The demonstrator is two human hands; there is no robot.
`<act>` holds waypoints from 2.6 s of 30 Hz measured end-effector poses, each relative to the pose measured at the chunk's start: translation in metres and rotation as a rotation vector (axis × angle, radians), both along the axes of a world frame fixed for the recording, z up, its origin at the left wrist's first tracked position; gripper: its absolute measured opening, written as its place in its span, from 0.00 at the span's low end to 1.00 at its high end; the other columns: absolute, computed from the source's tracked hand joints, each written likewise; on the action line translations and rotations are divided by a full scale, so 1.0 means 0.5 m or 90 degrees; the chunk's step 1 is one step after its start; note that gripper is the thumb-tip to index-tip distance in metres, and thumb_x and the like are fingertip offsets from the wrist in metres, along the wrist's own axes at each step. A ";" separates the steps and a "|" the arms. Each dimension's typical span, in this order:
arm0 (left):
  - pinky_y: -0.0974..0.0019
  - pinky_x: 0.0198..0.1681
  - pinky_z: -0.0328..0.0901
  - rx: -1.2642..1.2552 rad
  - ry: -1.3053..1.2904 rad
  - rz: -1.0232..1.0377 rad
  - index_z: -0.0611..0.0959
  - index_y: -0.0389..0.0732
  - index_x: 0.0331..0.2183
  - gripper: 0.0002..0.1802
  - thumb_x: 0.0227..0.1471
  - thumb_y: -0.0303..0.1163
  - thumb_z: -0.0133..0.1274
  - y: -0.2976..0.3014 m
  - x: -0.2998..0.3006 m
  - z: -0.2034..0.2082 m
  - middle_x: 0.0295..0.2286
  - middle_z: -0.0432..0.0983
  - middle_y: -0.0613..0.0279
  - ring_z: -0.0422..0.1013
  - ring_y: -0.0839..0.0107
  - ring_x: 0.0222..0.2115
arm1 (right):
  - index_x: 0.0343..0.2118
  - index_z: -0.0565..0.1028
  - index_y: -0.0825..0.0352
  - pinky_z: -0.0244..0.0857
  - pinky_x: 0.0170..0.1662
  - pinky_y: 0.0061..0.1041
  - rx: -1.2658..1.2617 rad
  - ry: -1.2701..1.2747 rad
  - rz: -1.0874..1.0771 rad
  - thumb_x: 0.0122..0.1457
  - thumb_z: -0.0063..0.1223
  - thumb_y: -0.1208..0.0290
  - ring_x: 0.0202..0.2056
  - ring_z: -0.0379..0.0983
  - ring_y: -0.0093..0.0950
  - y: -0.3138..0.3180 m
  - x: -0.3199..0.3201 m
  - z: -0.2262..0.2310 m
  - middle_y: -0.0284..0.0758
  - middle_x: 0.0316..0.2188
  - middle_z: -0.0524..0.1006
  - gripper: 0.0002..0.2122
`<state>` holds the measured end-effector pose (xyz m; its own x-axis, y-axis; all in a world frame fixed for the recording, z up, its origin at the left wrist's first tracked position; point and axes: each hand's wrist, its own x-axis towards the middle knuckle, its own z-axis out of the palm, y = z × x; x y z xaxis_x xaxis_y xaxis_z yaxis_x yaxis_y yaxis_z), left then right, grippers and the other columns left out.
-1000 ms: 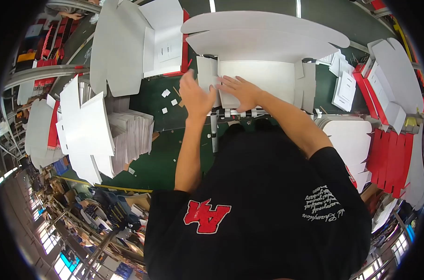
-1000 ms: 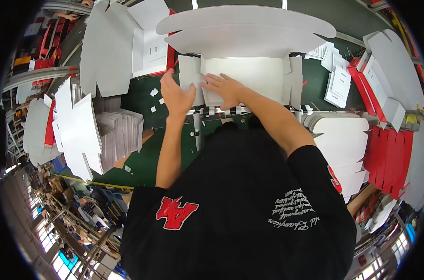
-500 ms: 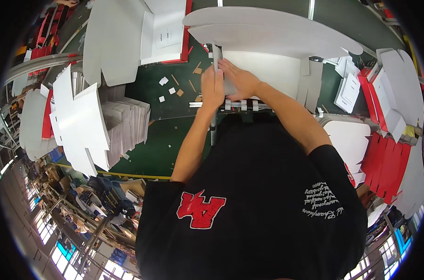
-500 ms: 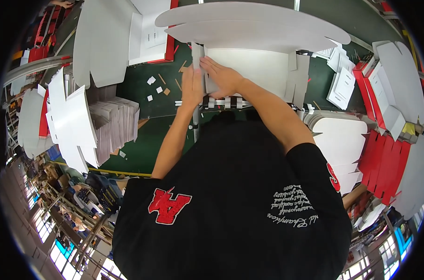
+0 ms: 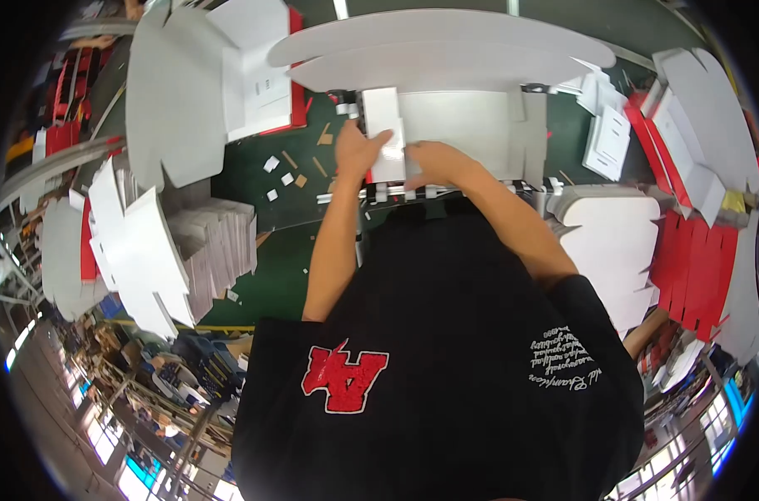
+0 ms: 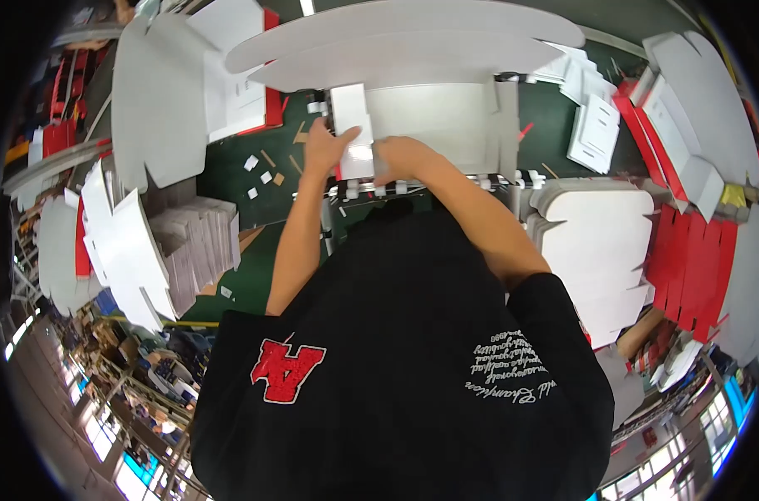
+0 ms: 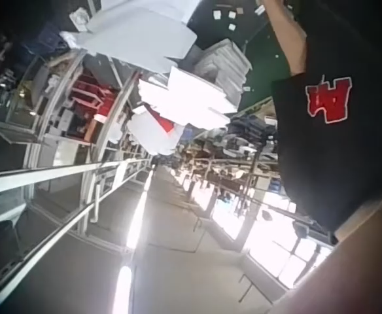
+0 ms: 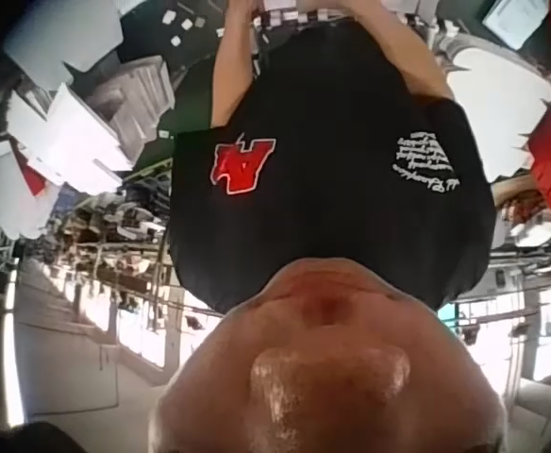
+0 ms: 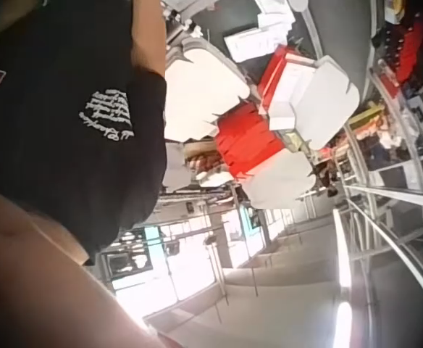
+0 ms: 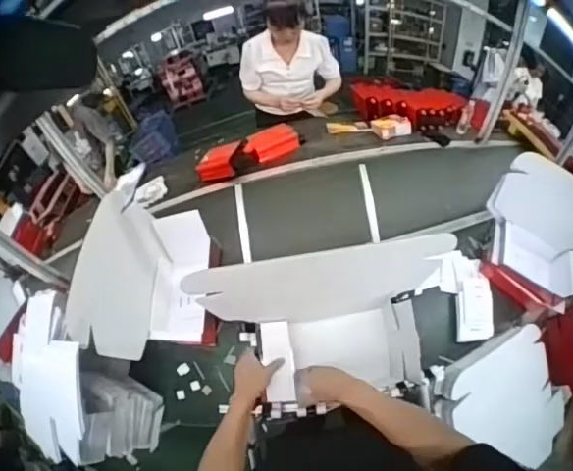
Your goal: Folding and assembling cardboard boxes at a workstation.
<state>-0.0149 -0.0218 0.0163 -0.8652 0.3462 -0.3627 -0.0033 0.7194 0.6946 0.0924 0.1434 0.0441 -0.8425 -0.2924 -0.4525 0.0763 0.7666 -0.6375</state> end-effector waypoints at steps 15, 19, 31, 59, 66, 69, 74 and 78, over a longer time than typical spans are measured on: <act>0.49 0.37 0.67 -0.314 0.251 -0.053 0.71 0.29 0.33 0.20 0.36 0.31 0.54 0.010 -0.018 -0.044 0.27 0.75 0.39 0.74 0.44 0.30 | 0.53 0.66 0.72 0.55 0.53 0.33 -0.111 0.200 -0.645 0.65 0.31 0.58 0.48 0.64 0.40 0.259 0.206 -0.070 0.47 0.45 0.69 0.23; 0.51 0.38 0.67 -0.291 0.296 -0.042 0.70 0.29 0.36 0.21 0.40 0.31 0.53 0.023 0.005 -0.018 0.33 0.72 0.40 0.71 0.45 0.32 | 0.52 0.65 0.74 0.50 0.53 0.42 0.126 0.388 -0.716 0.62 0.37 0.63 0.45 0.64 0.45 0.167 0.157 -0.076 0.50 0.40 0.70 0.20; 0.57 0.36 0.62 -0.001 0.582 -0.461 0.74 0.38 0.38 0.24 0.34 0.33 0.59 0.472 -0.048 0.512 0.30 0.70 0.50 0.68 0.51 0.33 | 0.43 0.74 0.69 0.64 0.43 0.25 -0.167 0.310 -0.971 0.60 0.46 0.61 0.36 0.73 0.29 0.168 0.170 -0.044 0.41 0.35 0.77 0.17; 0.55 0.36 0.63 0.287 0.935 -0.435 0.79 0.37 0.34 0.18 0.38 0.34 0.59 0.350 0.136 0.372 0.29 0.71 0.56 0.68 0.54 0.31 | 0.31 0.78 0.69 0.66 0.39 0.38 -0.023 0.141 -0.806 0.56 0.46 0.47 0.32 0.75 0.43 0.257 0.161 -0.035 0.45 0.27 0.78 0.25; 0.47 0.59 0.47 -0.039 0.483 -0.667 0.67 0.34 0.52 0.43 0.35 0.46 0.61 0.317 0.300 0.110 0.50 0.62 0.47 0.54 0.52 0.56 | 0.26 0.76 0.69 0.67 0.35 0.35 0.024 0.062 -0.699 0.48 0.51 0.39 0.29 0.75 0.38 0.322 0.126 -0.032 0.41 0.23 0.77 0.29; 0.45 0.59 0.44 -0.095 0.583 -0.720 0.68 0.38 0.52 0.38 0.39 0.44 0.59 0.313 0.292 0.071 0.50 0.62 0.51 0.54 0.55 0.56 | 0.45 0.70 0.71 0.68 0.38 0.29 0.026 0.296 -0.769 0.44 0.64 0.56 0.33 0.76 0.32 0.392 0.117 -0.044 0.40 0.34 0.77 0.29; 0.46 0.60 0.45 0.032 0.475 -0.674 0.70 0.37 0.49 0.35 0.40 0.43 0.60 0.301 0.288 0.078 0.50 0.61 0.47 0.53 0.51 0.56 | 0.43 0.74 0.71 0.64 0.41 0.23 -0.232 0.180 -0.557 0.51 0.58 0.65 0.33 0.74 0.27 0.499 0.054 -0.024 0.39 0.33 0.79 0.19; 0.47 0.59 0.45 0.282 0.488 -0.493 0.68 0.36 0.50 0.34 0.43 0.42 0.58 0.236 0.248 0.140 0.50 0.60 0.43 0.52 0.44 0.56 | 0.32 0.78 0.70 0.66 0.36 0.28 -0.094 0.187 -0.506 0.49 0.58 0.60 0.30 0.74 0.32 0.485 0.049 0.006 0.40 0.27 0.79 0.15</act>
